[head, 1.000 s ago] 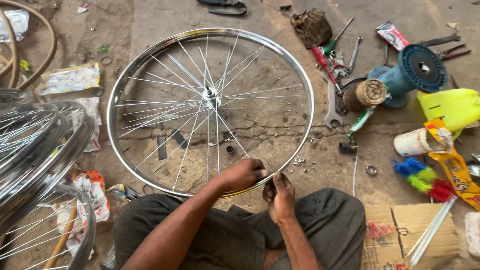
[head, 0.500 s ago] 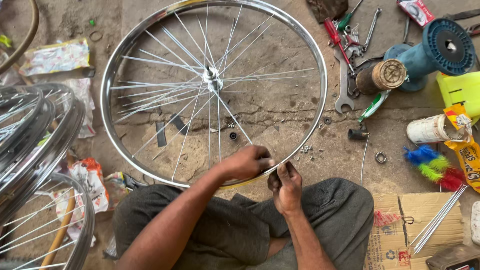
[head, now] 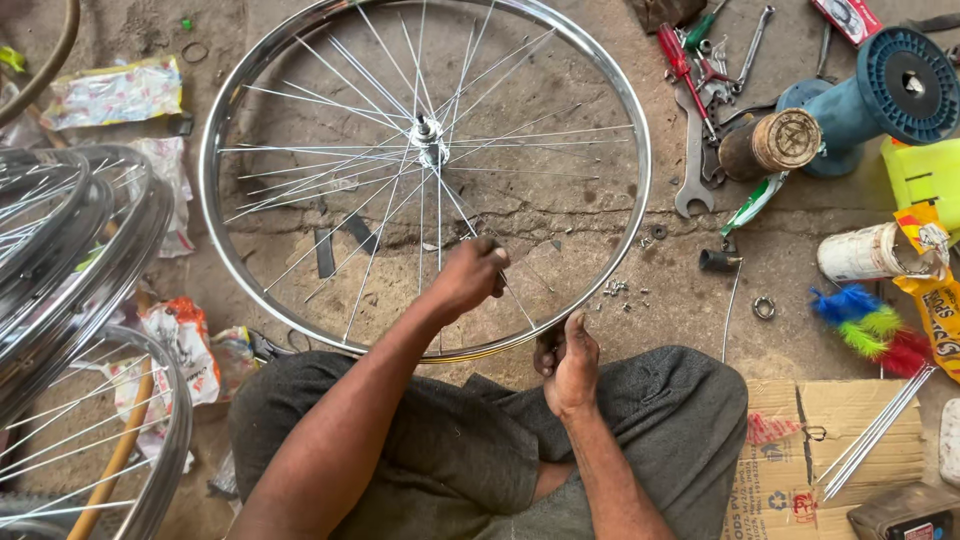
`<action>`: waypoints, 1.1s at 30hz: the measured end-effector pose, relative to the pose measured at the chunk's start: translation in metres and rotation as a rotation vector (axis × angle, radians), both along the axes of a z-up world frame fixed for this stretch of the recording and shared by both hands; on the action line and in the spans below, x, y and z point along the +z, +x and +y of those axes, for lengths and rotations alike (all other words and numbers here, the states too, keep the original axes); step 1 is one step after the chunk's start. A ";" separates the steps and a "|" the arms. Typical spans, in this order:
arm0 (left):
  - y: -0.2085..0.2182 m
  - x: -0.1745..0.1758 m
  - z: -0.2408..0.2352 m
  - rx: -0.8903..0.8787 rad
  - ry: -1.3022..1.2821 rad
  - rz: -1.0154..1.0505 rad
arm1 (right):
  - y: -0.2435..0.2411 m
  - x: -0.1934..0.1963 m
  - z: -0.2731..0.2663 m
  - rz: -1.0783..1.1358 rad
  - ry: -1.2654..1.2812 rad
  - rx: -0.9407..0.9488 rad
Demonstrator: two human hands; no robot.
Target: The person is lacing a bicycle wheel by inserting spokes through the rim and hub. They are sitting on the ground and using their hands to manipulate the spokes and secure them in place.
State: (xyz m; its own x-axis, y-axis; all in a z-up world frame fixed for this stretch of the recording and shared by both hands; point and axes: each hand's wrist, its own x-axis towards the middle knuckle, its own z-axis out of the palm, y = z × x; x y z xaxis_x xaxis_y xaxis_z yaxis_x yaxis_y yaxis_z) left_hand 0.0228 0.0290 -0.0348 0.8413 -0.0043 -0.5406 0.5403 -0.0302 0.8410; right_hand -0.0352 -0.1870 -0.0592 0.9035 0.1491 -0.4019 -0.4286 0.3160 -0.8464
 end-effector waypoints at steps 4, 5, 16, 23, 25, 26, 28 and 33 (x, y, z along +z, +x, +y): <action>-0.012 0.006 -0.005 -0.177 0.109 -0.050 | -0.003 -0.001 -0.002 0.004 0.026 0.017; -0.017 0.009 -0.008 -0.246 0.101 -0.069 | -0.004 -0.001 -0.002 -0.003 0.022 0.022; -0.034 0.028 -0.034 -0.566 0.352 -0.130 | -0.001 -0.001 0.001 -0.138 0.134 0.058; -0.034 0.019 -0.016 -0.455 0.122 -0.118 | 0.001 -0.004 -0.006 -0.104 -0.152 0.111; -0.041 0.009 -0.010 -0.491 0.204 -0.102 | 0.005 -0.004 -0.013 0.043 -0.145 -0.092; -0.041 0.006 -0.007 -0.534 0.321 -0.117 | 0.014 -0.003 -0.014 0.104 -0.133 -0.193; -0.048 0.001 -0.005 -0.580 0.495 -0.162 | 0.039 0.005 -0.029 0.223 0.025 -0.354; -0.069 -0.009 -0.007 -0.637 0.853 -0.151 | 0.054 0.011 -0.054 0.191 0.239 -0.366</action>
